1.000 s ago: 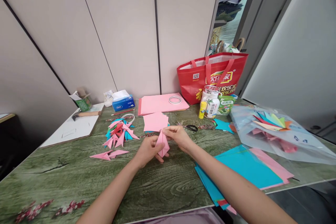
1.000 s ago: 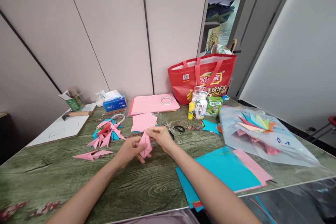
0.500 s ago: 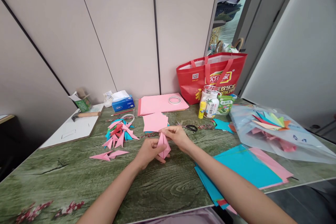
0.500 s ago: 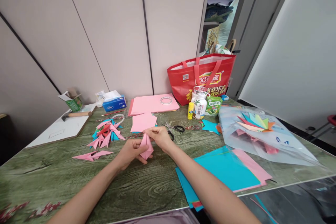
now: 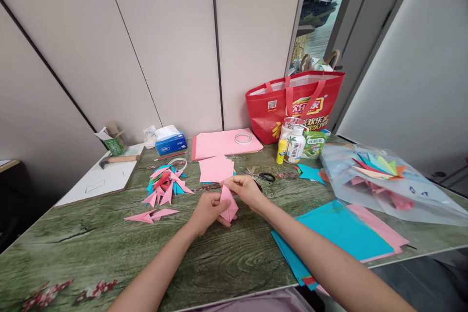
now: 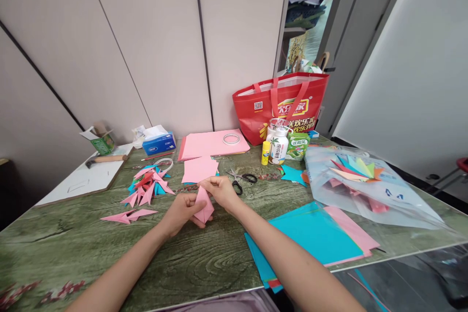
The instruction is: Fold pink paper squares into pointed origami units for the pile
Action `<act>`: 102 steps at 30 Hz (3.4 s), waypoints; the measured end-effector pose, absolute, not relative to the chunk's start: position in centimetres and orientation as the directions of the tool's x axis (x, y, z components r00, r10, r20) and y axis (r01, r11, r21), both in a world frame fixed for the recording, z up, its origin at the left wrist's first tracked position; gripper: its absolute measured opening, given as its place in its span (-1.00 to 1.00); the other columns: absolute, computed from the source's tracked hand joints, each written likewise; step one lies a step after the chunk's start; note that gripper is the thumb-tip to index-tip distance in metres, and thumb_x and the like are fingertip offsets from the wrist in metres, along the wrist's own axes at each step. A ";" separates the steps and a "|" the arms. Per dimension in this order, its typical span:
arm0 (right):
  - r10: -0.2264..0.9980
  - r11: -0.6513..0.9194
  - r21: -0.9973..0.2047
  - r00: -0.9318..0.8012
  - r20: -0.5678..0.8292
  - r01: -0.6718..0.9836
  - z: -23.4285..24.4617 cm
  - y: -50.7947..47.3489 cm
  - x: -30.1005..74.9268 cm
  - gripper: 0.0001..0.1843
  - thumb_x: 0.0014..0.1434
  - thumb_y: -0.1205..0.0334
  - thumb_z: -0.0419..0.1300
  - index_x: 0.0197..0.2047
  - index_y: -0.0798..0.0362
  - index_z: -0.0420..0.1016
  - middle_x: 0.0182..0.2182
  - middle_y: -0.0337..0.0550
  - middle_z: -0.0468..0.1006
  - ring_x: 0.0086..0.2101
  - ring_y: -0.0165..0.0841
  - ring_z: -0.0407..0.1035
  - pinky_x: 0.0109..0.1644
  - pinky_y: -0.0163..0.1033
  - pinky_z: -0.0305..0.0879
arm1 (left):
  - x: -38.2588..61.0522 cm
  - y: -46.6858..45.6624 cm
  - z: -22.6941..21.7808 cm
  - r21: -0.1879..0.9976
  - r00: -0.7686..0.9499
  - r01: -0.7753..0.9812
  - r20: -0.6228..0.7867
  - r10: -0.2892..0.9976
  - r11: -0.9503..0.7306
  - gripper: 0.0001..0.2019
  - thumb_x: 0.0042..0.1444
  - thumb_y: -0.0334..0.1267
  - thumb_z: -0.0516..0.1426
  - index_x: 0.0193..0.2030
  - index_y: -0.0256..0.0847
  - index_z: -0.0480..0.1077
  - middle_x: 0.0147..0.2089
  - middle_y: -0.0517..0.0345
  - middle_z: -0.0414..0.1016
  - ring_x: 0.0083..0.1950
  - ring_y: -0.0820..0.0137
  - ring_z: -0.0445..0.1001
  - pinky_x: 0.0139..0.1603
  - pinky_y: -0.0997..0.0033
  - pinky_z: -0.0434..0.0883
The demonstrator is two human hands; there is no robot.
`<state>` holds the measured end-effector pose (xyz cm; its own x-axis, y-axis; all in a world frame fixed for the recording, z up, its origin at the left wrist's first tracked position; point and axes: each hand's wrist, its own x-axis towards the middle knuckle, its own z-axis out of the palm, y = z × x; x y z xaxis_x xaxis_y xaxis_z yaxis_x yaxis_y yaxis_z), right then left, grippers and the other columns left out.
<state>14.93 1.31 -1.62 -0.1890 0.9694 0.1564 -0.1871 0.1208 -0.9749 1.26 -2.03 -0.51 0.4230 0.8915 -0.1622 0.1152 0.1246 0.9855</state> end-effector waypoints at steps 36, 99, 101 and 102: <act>0.866 0.486 -0.791 -0.083 0.493 0.372 -1.5 0.4 14.6 -0.69 0.10 0.13 0.01 -0.61 0.08 0.20 -0.68 -0.33 0.20 -0.62 -0.51 0.05 -0.52 -0.36 -0.02 | 1.8 -2.6 -0.5 0.990 0.440 0.024 -0.137 0.888 0.141 -0.62 -0.14 -0.01 0.17 -0.42 -0.39 0.40 -0.51 -0.04 0.52 -0.45 0.26 0.51 -0.49 0.27 0.47; 0.777 0.575 -0.458 -0.277 0.565 0.678 -1.4 0.5 15.3 -0.71 0.17 0.14 -0.03 -0.48 0.10 0.33 -0.57 -0.19 0.42 -0.54 -0.46 0.25 -0.46 -0.37 0.00 | 1.0 -1.5 0.1 0.997 0.359 0.076 -0.028 0.933 0.000 -0.75 -0.17 -0.14 0.21 -0.55 -0.32 0.34 -0.70 0.24 0.37 -0.72 0.56 0.28 -0.73 0.63 0.19; 0.797 0.592 -0.611 -0.266 0.543 0.526 -1.5 0.8 15.4 -0.71 0.17 0.13 -0.04 -0.47 0.09 0.33 -0.56 -0.23 0.40 -0.53 -0.47 0.24 -0.43 -0.39 0.06 | 0.8 -1.3 0.1 0.999 0.299 0.052 -0.004 0.954 -0.012 -0.76 -0.18 -0.17 0.22 -0.56 -0.31 0.33 -0.71 0.28 0.34 -0.74 0.60 0.23 -0.76 0.65 0.14; 0.813 0.580 -0.694 -0.258 0.521 0.426 -1.6 1.0 15.4 -0.71 0.17 0.12 -0.06 -0.44 0.09 0.34 -0.54 -0.23 0.39 -0.51 -0.47 0.24 -0.42 -0.39 0.09 | 0.7 -1.2 0.0 0.999 0.247 0.033 0.016 0.969 -0.025 -0.76 -0.19 -0.18 0.23 -0.58 -0.31 0.31 -0.73 0.29 0.33 -0.75 0.61 0.21 -0.76 0.66 0.13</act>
